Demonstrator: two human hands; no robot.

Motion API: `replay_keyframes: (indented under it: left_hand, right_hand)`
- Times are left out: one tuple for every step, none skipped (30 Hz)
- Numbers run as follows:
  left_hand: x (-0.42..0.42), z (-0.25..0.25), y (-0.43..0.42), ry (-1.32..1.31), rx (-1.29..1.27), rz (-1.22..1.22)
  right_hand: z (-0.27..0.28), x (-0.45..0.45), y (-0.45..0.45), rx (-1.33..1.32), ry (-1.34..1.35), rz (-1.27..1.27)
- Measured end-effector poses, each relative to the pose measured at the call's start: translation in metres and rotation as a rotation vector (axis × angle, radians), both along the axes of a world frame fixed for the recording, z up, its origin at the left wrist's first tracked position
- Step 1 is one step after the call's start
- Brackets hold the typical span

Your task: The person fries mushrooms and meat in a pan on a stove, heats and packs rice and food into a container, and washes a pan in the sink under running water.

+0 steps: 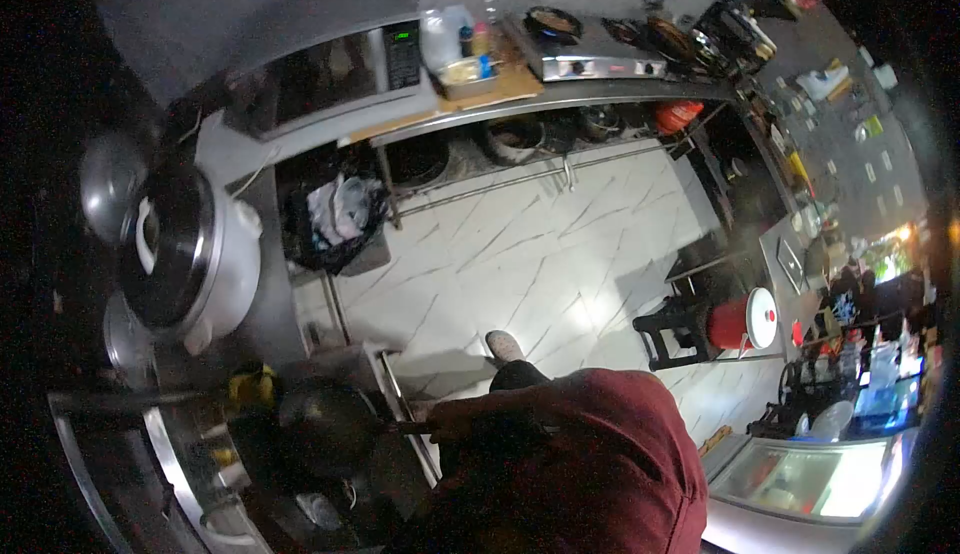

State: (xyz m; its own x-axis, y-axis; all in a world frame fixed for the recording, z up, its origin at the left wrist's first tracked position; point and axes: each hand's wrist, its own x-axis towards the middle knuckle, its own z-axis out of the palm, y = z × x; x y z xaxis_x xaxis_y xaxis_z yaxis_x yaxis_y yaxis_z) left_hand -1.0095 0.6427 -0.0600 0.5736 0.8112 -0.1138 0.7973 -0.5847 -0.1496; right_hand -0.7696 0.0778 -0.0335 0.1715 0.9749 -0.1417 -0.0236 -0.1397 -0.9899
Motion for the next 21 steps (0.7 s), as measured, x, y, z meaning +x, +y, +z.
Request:
replay_keyframes:
  left_hand:
    - [0.022,0.001,-0.024,-0.08,0.009,-0.018]
    - [0.046,0.001,-0.053,-0.184,-0.006,-0.036]
    - [0.072,0.0,-0.084,-0.265,-0.031,-0.059]
    - [0.103,-0.002,-0.118,-0.333,-0.063,-0.086]
    - [0.133,-0.003,-0.154,-0.397,-0.104,-0.11]
    - [0.164,-0.006,-0.193,-0.447,-0.155,-0.131]
    - [0.193,-0.008,-0.231,-0.489,-0.214,-0.146]
    - [0.222,-0.01,-0.269,-0.528,-0.283,-0.154]
    - [0.25,-0.011,-0.307,-0.553,-0.357,-0.154]
    - [0.276,-0.013,-0.341,-0.578,-0.435,-0.154]
    - [0.301,-0.015,-0.374,-0.591,-0.528,-0.144]
    - [0.325,-0.016,-0.406,-0.599,-0.627,-0.13]
    - [0.347,-0.02,-0.435,-0.607,-0.735,-0.104]
    - [0.367,-0.024,-0.464,-0.604,-0.843,-0.07]
    - [0.39,-0.027,-0.489,-0.579,-0.953,-0.041]
    - [0.406,-0.03,-0.515,-0.574,-1.051,0.012]
    - [0.423,-0.033,-0.538,-0.554,-1.14,0.056]
    - [0.44,-0.041,-0.559,-0.535,-1.217,0.099]
    - [0.459,-0.05,-0.581,-0.503,-1.285,0.125]
    - [0.476,-0.047,-0.601,-0.491,-1.348,0.168]
    - [0.494,-0.053,-0.622,-0.464,-1.403,0.196]
  right_hand:
    - [-0.001,0.01,-0.023,0.002,0.011,-0.041]
    - [0.0,0.019,-0.045,0.003,-0.017,-0.076]
    - [-0.005,0.028,-0.067,0.011,-0.025,-0.116]
    - [-0.009,0.038,-0.093,0.02,-0.045,-0.162]
    - [-0.014,0.051,-0.122,0.038,-0.067,-0.212]
    - [-0.022,0.064,-0.153,0.056,-0.089,-0.259]
    - [-0.032,0.076,-0.185,0.074,-0.112,-0.314]
    - [-0.042,0.088,-0.217,0.1,-0.155,-0.37]
    - [-0.054,0.102,-0.248,0.131,-0.213,-0.429]
    - [-0.05,0.119,-0.276,0.16,-0.272,-0.484]
    - [-0.047,0.136,-0.304,0.22,-0.43,-0.513]
    - [-0.017,0.164,-0.33,0.272,-0.623,-0.534]
    - [0.013,0.186,-0.352,0.319,-0.816,-0.554]
    - [0.036,0.198,-0.376,0.11,-0.505,-0.595]
    - [0.058,0.209,-0.4,-0.09,-0.199,-0.676]
    - [0.091,0.23,-0.423,-0.266,0.007,-0.795]
    - [0.113,0.251,-0.446,-0.445,0.212,-0.905]
    - [0.121,0.268,-0.469,-0.448,0.297,-0.957]
    - [0.109,0.28,-0.492,-0.379,0.288,-1.073]
    - [0.121,0.299,-0.511,-0.337,0.361,-1.148]
    - [0.136,0.32,-0.53,-0.293,0.436,-1.22]
